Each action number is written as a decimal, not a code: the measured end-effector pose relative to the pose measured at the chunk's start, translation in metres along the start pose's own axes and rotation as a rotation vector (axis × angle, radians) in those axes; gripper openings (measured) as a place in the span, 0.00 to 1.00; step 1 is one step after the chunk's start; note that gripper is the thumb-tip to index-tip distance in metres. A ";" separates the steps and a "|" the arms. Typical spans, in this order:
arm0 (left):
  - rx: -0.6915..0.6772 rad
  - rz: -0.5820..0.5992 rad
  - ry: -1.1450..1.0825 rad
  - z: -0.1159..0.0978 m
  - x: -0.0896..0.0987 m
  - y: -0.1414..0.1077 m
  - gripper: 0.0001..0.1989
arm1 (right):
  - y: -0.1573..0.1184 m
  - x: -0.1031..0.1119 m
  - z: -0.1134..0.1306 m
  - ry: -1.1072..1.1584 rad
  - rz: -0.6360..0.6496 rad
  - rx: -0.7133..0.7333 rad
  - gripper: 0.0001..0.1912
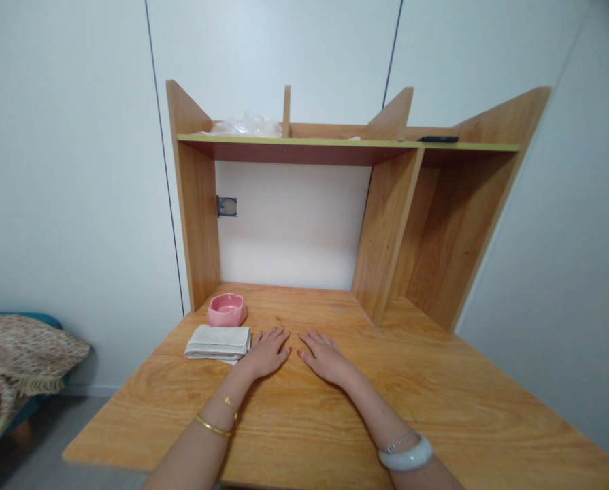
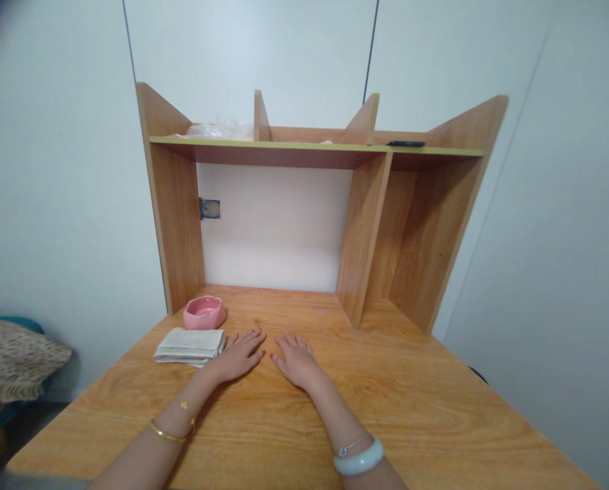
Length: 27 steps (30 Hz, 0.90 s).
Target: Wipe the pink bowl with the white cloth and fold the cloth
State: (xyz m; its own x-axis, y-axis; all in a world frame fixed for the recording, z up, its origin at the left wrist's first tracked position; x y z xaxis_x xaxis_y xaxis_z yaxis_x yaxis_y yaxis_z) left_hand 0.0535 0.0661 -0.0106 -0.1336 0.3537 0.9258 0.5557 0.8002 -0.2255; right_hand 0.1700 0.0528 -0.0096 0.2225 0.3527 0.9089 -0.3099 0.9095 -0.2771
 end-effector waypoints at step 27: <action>0.003 0.008 -0.013 -0.001 0.001 -0.002 0.28 | -0.001 0.001 0.001 -0.001 0.006 0.005 0.30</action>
State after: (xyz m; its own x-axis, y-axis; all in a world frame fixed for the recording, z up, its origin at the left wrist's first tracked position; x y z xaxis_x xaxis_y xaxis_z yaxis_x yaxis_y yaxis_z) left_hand 0.0534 0.0642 -0.0084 -0.1394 0.3665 0.9199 0.5541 0.7988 -0.2342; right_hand 0.1699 0.0517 -0.0083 0.2194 0.3578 0.9076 -0.3157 0.9063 -0.2810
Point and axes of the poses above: each hand's wrist, its own y-axis towards the middle knuckle, its own x-axis out of the back of the hand, z = x × y, the point moved 8 cm from there along y, towards the middle knuckle, and after that the axes turned 15 degrees about z, right-handed, at the moved point
